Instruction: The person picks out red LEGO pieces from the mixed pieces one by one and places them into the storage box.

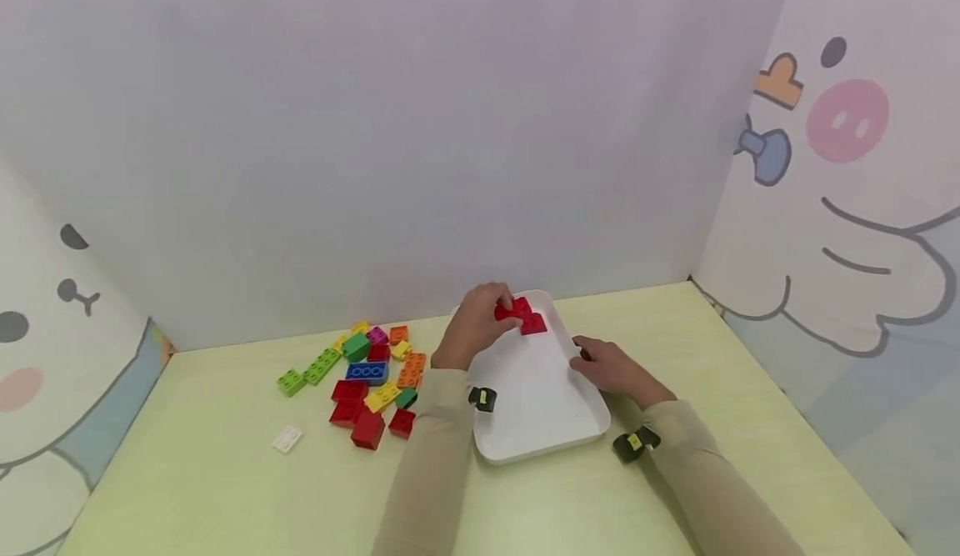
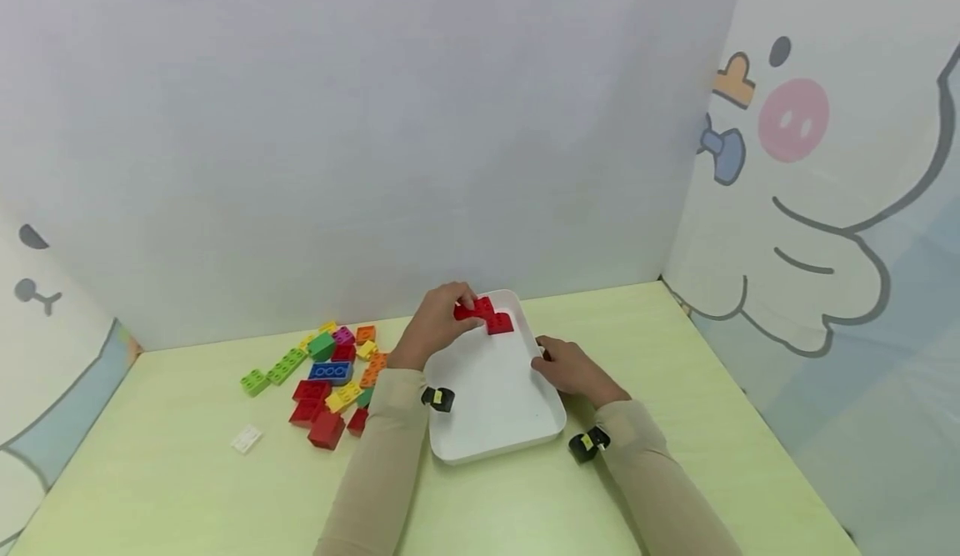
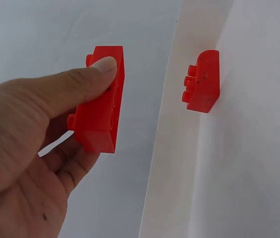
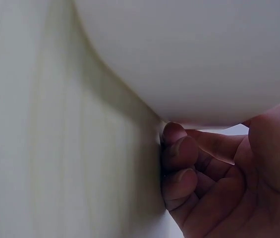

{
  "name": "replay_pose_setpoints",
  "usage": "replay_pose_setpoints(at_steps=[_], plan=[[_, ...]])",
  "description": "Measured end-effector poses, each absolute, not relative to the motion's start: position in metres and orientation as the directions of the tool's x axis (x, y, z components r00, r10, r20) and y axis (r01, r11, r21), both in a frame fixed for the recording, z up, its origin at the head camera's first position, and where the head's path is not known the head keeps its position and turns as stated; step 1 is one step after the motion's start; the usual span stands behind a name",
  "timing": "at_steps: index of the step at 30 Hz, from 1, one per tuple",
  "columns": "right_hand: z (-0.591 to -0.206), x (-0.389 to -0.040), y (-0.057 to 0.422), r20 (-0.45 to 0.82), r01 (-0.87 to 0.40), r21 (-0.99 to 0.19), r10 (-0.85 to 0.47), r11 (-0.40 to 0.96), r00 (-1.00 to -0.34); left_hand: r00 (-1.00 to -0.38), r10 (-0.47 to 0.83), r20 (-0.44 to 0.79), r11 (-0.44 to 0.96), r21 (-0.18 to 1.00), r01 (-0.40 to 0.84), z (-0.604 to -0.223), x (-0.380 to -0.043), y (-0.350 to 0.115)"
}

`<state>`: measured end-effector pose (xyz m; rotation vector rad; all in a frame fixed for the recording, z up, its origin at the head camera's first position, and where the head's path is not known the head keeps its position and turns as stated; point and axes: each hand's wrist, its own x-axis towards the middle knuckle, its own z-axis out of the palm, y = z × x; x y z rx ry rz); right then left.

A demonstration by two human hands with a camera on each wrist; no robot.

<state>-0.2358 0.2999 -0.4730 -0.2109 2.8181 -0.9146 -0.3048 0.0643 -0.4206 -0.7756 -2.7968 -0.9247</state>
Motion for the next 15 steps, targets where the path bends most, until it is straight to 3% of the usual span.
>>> replay_pose_setpoints(at_steps=[15], plan=[[-0.474, -0.236, 0.301, -0.119, -0.081, -0.613, -0.193, 0.786, -0.974, -0.903, 0.403, 0.151, 0.728, 0.545, 0.416, -0.440, -0.315, 0.059]])
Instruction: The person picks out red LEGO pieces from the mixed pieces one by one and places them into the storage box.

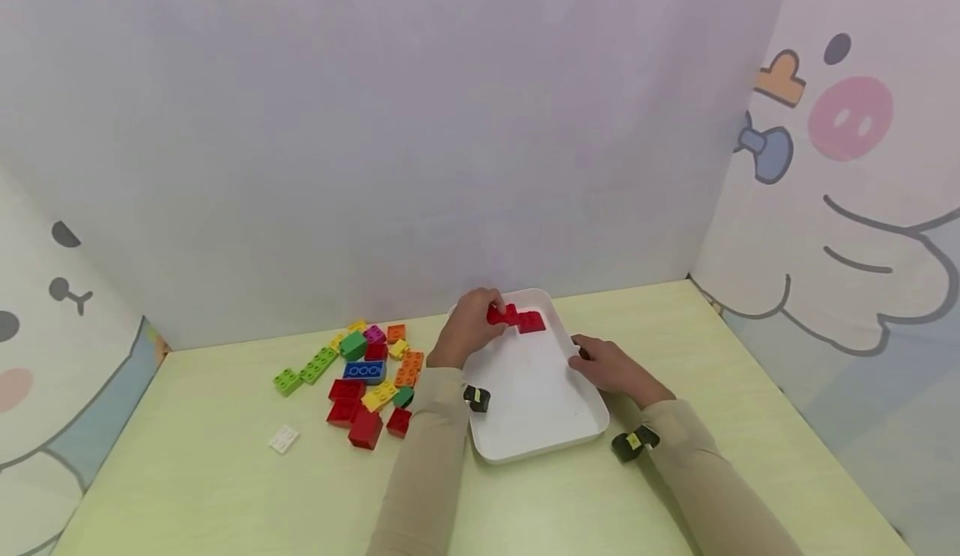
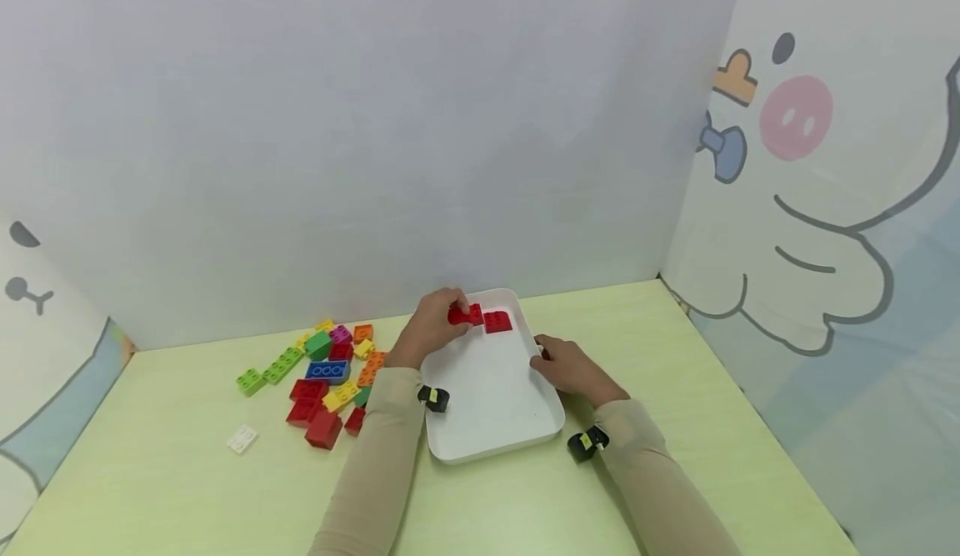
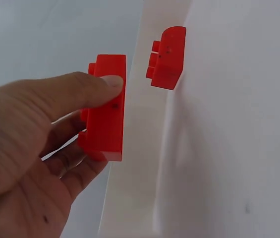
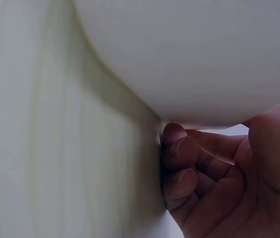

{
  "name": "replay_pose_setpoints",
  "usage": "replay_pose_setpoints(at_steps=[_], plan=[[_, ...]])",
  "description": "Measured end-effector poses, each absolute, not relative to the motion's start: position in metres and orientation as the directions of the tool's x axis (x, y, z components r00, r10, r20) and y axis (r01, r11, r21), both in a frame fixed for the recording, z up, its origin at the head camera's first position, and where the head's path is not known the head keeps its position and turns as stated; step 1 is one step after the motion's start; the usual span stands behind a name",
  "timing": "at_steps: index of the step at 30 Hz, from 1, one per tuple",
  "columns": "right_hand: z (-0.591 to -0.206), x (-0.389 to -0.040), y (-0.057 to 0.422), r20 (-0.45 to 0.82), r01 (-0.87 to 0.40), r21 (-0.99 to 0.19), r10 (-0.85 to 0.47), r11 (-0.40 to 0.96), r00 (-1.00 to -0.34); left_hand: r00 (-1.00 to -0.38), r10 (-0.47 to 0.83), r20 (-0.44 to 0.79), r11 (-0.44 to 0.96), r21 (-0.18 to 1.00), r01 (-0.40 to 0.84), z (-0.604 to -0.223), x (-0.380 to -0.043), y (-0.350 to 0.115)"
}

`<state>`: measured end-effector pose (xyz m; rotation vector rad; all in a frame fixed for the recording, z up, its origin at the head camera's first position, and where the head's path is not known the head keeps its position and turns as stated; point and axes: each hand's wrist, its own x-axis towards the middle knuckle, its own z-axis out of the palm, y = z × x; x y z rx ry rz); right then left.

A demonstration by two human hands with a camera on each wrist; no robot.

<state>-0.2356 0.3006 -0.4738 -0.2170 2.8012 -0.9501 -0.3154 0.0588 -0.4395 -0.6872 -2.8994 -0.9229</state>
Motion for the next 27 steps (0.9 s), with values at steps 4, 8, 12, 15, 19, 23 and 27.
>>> replay_pose_setpoints(at_steps=[4, 8, 12, 15, 19, 23, 27], plan=[[-0.474, -0.236, 0.301, -0.110, -0.087, -0.620, -0.195, 0.780, -0.975, -0.903, 0.410, 0.126, 0.739, 0.533, 0.411, -0.445, -0.317, 0.058], [-0.473, -0.236, 0.301, -0.108, -0.087, -0.622, -0.195, 0.778, -0.975, -0.911, 0.400, 0.100, 0.757, 0.524, 0.390, -0.449, -0.318, 0.058], [-0.473, -0.235, 0.300, -0.115, -0.082, -0.620, -0.194, 0.780, -0.974, -0.923, 0.377, 0.074, 0.777, 0.518, 0.358, -0.452, -0.318, 0.057], [-0.473, -0.235, 0.300, -0.121, -0.077, -0.617, -0.191, 0.783, -0.974, -0.930, 0.364, 0.053, 0.786, 0.518, 0.337, -0.453, -0.318, 0.058], [-0.473, -0.235, 0.300, -0.127, -0.068, -0.617, -0.185, 0.784, -0.975, -0.934, 0.356, 0.039, 0.790, 0.522, 0.322, -0.454, -0.318, 0.058], [-0.471, -0.234, 0.300, -0.129, -0.067, -0.617, -0.184, 0.784, -0.974, -0.933, 0.356, 0.041, 0.791, 0.518, 0.325, -0.456, -0.319, 0.059], [-0.470, -0.233, 0.299, -0.134, -0.061, -0.617, -0.182, 0.785, -0.974, -0.930, 0.364, 0.044, 0.794, 0.508, 0.334, -0.459, -0.320, 0.060]])
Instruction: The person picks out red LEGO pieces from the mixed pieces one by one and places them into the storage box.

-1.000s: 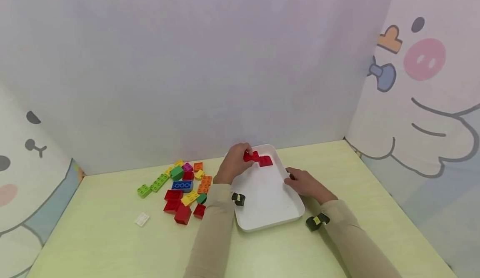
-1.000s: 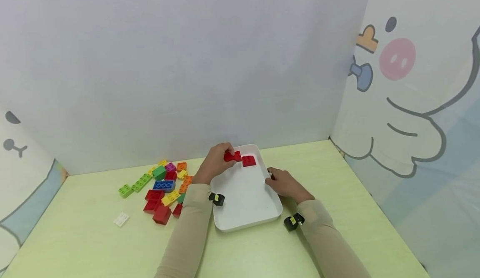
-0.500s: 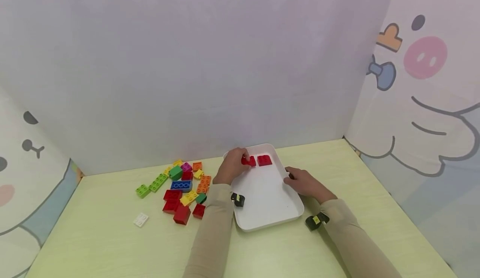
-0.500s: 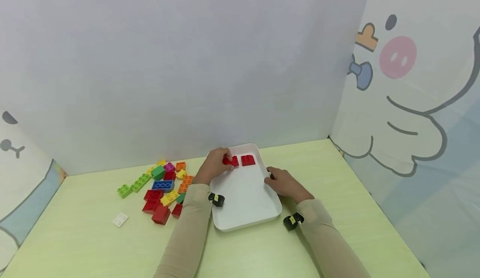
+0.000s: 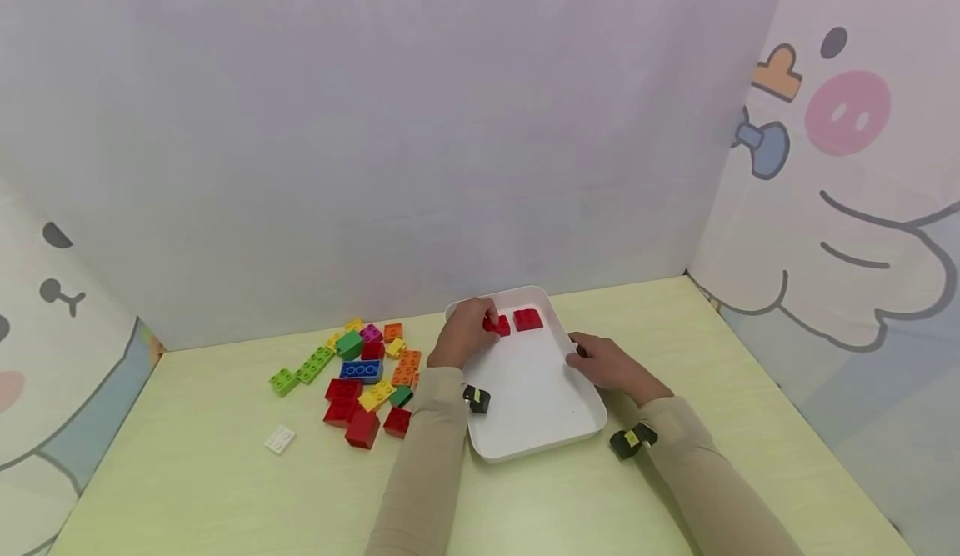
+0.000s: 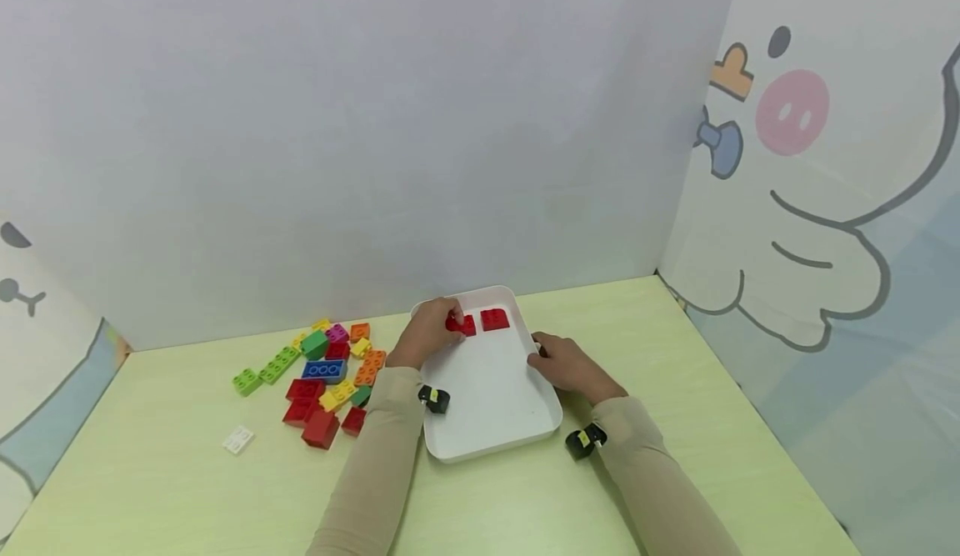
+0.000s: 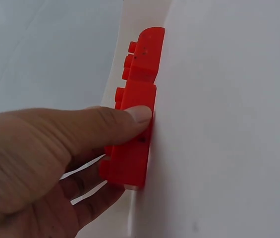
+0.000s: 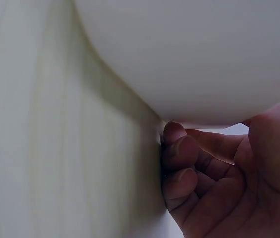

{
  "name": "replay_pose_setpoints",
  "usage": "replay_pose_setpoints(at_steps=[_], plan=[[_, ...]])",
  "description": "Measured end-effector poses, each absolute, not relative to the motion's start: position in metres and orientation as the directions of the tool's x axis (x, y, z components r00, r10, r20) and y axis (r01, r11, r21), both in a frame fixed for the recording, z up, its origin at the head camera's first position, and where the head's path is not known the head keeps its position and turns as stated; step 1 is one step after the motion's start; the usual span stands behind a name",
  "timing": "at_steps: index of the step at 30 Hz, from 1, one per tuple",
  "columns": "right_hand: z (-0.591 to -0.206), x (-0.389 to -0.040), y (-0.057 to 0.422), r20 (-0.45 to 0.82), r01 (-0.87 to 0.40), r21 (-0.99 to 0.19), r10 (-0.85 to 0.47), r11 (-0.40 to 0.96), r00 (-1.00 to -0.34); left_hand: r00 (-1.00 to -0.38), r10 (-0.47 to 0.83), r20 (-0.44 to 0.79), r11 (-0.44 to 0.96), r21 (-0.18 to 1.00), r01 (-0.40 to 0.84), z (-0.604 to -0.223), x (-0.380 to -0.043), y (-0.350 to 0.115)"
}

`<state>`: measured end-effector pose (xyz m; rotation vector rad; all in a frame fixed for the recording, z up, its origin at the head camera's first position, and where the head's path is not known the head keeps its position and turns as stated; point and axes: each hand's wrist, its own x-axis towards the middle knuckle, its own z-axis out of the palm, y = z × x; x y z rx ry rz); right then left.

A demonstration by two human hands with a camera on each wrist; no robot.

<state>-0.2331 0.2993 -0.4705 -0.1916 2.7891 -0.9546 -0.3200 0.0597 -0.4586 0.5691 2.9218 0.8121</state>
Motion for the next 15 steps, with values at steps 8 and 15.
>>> replay_pose_setpoints(at_steps=[8, 15], plan=[[-0.4716, -0.2336, 0.3003, -0.138, -0.058, -0.620, -0.182, 0.783, -0.974, -0.923, 0.383, 0.032, 0.793, 0.501, 0.346, -0.4584, -0.3194, 0.0600], [-0.4727, -0.2351, 0.2994, -0.146, -0.047, -0.611, -0.172, 0.790, -0.974, -0.921, 0.388, 0.037, 0.794, 0.494, 0.354, -0.4538, -0.3172, 0.0592]])
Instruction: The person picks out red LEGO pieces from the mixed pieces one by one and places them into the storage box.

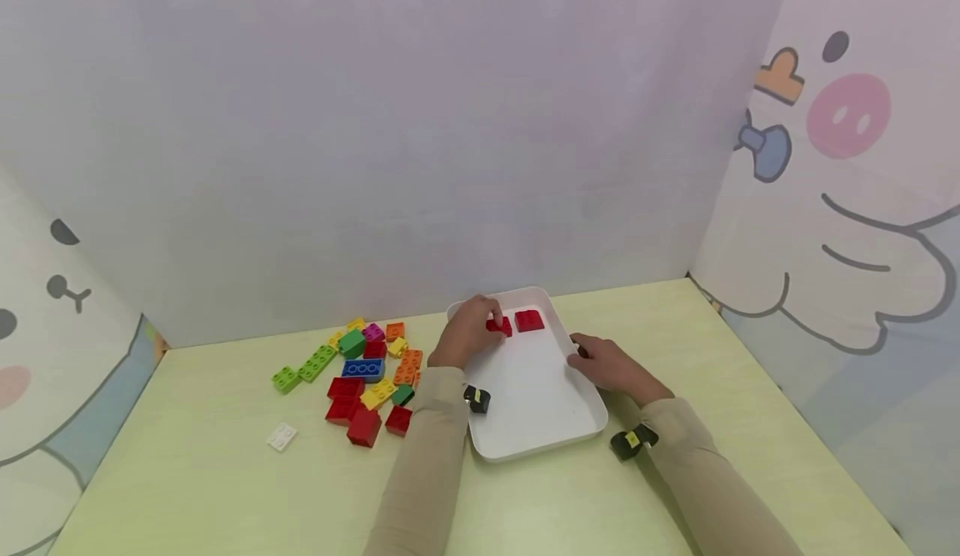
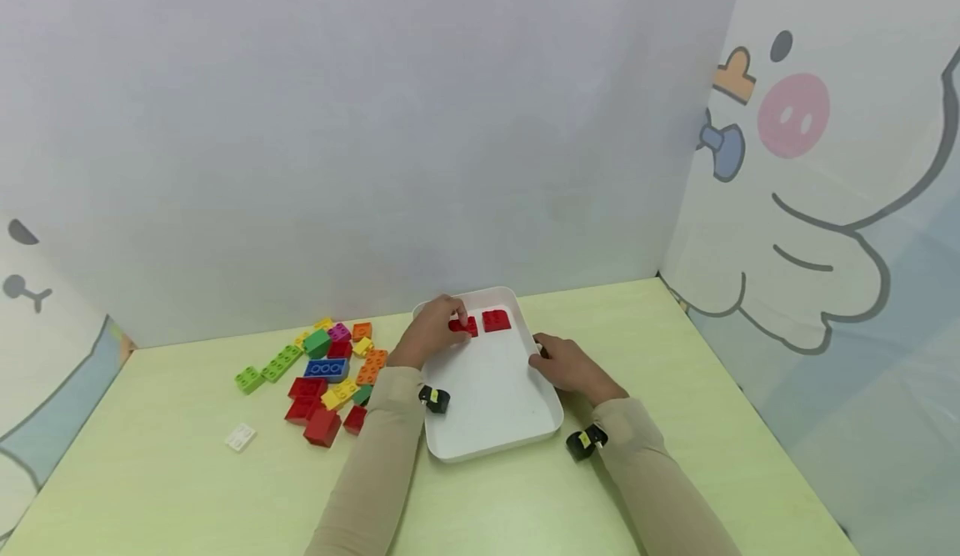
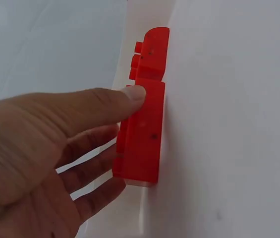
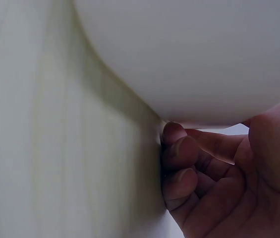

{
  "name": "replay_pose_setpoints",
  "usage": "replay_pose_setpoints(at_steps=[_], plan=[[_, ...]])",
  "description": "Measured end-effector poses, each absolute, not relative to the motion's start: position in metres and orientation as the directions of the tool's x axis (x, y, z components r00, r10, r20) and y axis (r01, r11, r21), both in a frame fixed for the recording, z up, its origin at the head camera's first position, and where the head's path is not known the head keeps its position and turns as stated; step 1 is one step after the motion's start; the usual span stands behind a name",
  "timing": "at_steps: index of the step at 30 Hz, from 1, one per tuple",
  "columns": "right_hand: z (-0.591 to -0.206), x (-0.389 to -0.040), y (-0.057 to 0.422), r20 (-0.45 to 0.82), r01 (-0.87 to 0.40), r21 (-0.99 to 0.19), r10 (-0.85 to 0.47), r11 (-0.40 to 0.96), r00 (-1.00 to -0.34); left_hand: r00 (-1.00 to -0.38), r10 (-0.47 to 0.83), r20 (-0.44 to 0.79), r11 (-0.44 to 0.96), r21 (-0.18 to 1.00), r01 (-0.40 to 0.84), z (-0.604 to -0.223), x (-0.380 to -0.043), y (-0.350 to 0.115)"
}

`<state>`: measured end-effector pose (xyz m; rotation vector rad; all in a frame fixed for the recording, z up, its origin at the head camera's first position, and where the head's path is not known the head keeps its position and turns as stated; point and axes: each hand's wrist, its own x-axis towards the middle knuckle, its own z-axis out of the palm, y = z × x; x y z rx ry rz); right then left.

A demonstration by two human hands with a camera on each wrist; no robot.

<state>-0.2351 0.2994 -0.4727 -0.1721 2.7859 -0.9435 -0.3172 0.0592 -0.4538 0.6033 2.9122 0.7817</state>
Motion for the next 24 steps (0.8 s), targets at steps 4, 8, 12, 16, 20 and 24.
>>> replay_pose_setpoints(at_steps=[4, 8, 12, 16, 20, 24], plan=[[-0.473, -0.234, 0.299, -0.146, -0.052, -0.615, -0.178, 0.787, -0.973, -0.902, 0.417, 0.106, 0.764, 0.498, 0.412, -0.436, -0.312, 0.055], [-0.472, -0.234, 0.300, -0.134, -0.063, -0.617, -0.183, 0.785, -0.974, -0.867, 0.453, 0.208, 0.716, 0.495, 0.493, -0.409, -0.301, 0.048], [-0.471, -0.235, 0.299, -0.132, -0.066, -0.611, -0.184, 0.789, -0.974, -0.828, 0.452, 0.331, 0.682, 0.470, 0.560, -0.381, -0.285, 0.034], [-0.472, -0.235, 0.300, -0.140, -0.064, -0.603, -0.184, 0.795, -0.973, -0.806, 0.422, 0.416, 0.672, 0.454, 0.586, -0.363, -0.268, 0.016], [-0.474, -0.236, 0.300, -0.139, -0.077, -0.597, -0.197, 0.799, -0.970, -0.791, 0.409, 0.454, 0.650, 0.464, 0.602, -0.354, -0.259, 0.003], [-0.475, -0.238, 0.300, -0.140, -0.077, -0.593, -0.197, 0.802, -0.970, -0.786, 0.425, 0.448, 0.643, 0.462, 0.611, -0.351, -0.255, -0.003]])
